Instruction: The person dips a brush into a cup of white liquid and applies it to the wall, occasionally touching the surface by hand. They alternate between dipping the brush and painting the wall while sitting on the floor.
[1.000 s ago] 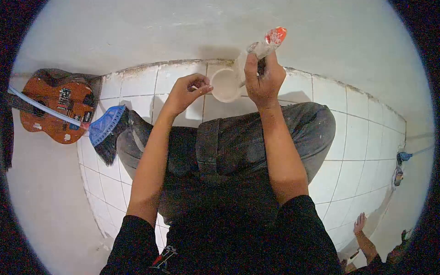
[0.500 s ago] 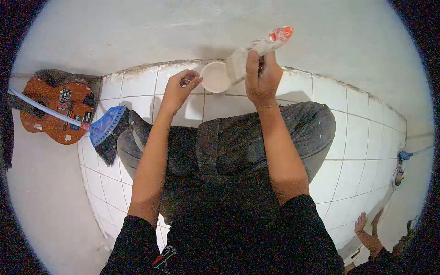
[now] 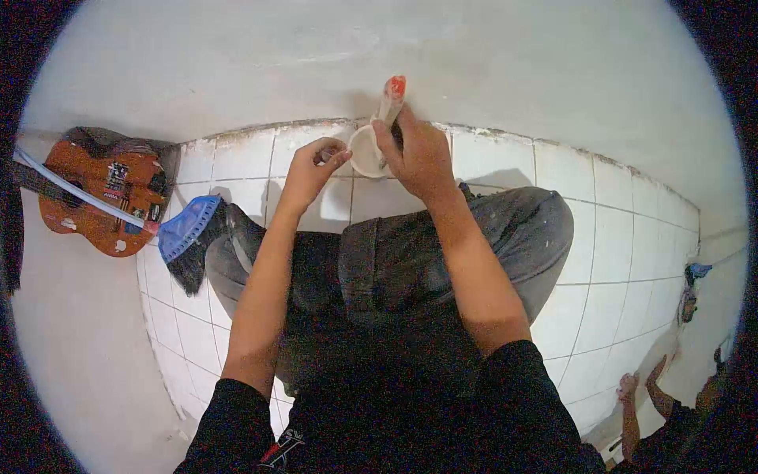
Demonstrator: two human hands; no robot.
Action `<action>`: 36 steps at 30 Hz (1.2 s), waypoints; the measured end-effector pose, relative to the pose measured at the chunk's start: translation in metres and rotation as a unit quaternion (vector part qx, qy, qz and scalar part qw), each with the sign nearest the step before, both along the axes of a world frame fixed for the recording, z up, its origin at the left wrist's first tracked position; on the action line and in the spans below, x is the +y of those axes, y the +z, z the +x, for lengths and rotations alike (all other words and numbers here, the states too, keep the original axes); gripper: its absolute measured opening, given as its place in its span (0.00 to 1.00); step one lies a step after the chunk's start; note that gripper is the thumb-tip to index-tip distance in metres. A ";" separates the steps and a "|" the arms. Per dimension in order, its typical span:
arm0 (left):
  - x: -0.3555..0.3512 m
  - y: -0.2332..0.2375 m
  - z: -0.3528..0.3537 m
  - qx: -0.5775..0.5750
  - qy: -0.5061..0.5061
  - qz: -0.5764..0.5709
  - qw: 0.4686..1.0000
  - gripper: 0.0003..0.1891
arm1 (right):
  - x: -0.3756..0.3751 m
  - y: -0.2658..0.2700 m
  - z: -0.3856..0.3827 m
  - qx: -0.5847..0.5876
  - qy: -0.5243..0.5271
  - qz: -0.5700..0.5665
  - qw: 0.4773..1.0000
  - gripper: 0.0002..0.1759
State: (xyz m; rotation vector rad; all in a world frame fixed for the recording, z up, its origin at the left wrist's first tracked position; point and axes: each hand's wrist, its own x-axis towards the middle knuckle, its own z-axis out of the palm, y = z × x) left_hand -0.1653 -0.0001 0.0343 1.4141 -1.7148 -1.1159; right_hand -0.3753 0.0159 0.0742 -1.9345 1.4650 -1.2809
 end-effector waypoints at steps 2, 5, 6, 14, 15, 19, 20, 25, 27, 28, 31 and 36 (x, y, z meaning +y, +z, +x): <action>-0.001 0.000 0.000 0.002 0.006 0.000 1.000 0.13 | 0.000 0.001 0.002 0.003 0.007 0.011 1.000 0.19; -0.001 -0.004 0.002 0.022 0.000 0.001 1.000 0.13 | 0.000 0.000 0.004 0.036 0.003 0.013 0.999 0.18; 0.000 -0.002 0.001 0.005 -0.001 0.002 1.000 0.13 | -0.001 -0.002 0.004 0.041 0.008 0.012 0.999 0.18; 0.000 -0.003 0.001 0.015 -0.003 -0.003 1.000 0.12 | 0.000 -0.004 0.006 0.052 0.031 -0.010 0.998 0.17; -0.001 -0.003 0.001 0.012 -0.001 0.004 1.000 0.12 | -0.002 -0.005 0.006 0.062 0.029 -0.013 0.998 0.17; 0.000 -0.003 0.002 0.024 -0.005 0.003 1.000 0.11 | 0.001 -0.005 0.002 0.046 0.016 -0.030 0.998 0.17; -0.001 -0.003 0.002 0.023 -0.005 0.001 1.000 0.11 | 0.000 -0.005 0.000 0.045 0.016 -0.032 0.998 0.17; 0.002 0.001 0.001 -0.001 0.006 -0.001 1.000 0.11 | -0.006 -0.016 -0.009 -0.172 -0.072 -0.012 0.982 0.15; -0.001 0.003 0.002 -0.011 0.005 0.001 1.000 0.11 | -0.011 -0.014 -0.013 -0.365 -0.096 0.060 0.924 0.15; -0.001 0.003 0.002 -0.011 0.005 0.004 1.000 0.12 | -0.012 -0.009 -0.013 -0.365 -0.097 0.059 0.924 0.15; -0.003 -0.006 0.004 -0.006 0.007 0.002 1.000 0.13 | -0.018 -0.009 -0.020 -0.555 -0.126 0.159 0.807 0.16; -0.002 -0.001 0.005 -0.005 0.005 -0.026 1.000 0.14 | -0.021 -0.017 -0.027 -0.661 -0.151 0.232 0.697 0.15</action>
